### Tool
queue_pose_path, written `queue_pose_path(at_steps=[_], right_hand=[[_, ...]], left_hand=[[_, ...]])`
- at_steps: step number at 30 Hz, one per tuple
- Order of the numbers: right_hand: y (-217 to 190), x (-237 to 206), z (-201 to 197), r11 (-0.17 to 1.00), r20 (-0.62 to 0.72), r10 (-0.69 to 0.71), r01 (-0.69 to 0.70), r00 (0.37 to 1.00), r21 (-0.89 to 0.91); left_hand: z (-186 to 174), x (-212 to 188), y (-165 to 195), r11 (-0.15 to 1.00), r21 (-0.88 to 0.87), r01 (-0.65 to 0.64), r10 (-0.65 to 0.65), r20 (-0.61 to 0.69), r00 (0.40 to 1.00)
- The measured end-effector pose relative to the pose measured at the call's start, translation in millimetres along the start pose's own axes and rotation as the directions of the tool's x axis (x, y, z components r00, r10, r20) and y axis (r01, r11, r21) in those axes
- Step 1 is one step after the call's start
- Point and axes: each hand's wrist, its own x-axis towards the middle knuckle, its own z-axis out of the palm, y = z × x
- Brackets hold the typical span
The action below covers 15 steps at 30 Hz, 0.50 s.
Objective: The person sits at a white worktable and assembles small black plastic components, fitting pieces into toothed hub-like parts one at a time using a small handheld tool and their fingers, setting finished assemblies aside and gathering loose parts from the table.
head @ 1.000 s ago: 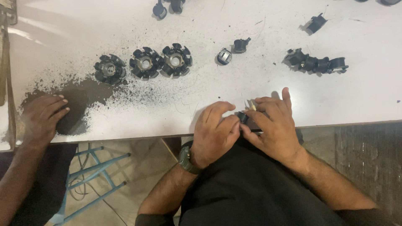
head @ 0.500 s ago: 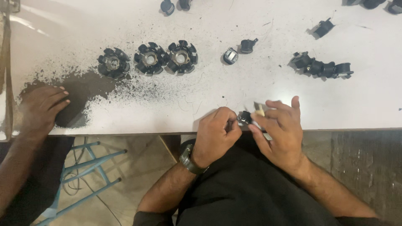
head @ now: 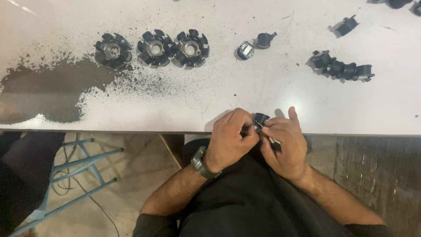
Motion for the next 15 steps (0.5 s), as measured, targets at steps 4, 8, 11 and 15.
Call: queue_pose_path(at_steps=[4,8,11,15], right_hand=[[8.8,3.7,-6.6,0.998,0.043,-0.009,0.012,0.999,-0.067],[36.0,20.0,-33.1,0.983,-0.098,0.038,-0.055,0.994,-0.173],[42.2,20.8,-52.0,0.99,-0.221,0.074,-0.098,0.973,-0.102],[30.0,12.1,-46.5,0.994,-0.158,0.082,-0.091,0.984,-0.052]], left_hand=[[-1.6,5.1,0.9,0.998,0.064,-0.02,0.013,0.108,0.994],[-23.8,44.7,-13.3,0.933,0.36,-0.022,-0.045,0.177,0.983],[-35.6,96.8,-34.0,0.897,0.439,-0.052,0.011,0.095,0.995],[-32.9,137.7,-40.6,0.853,0.481,-0.202,0.123,0.19,0.974]])
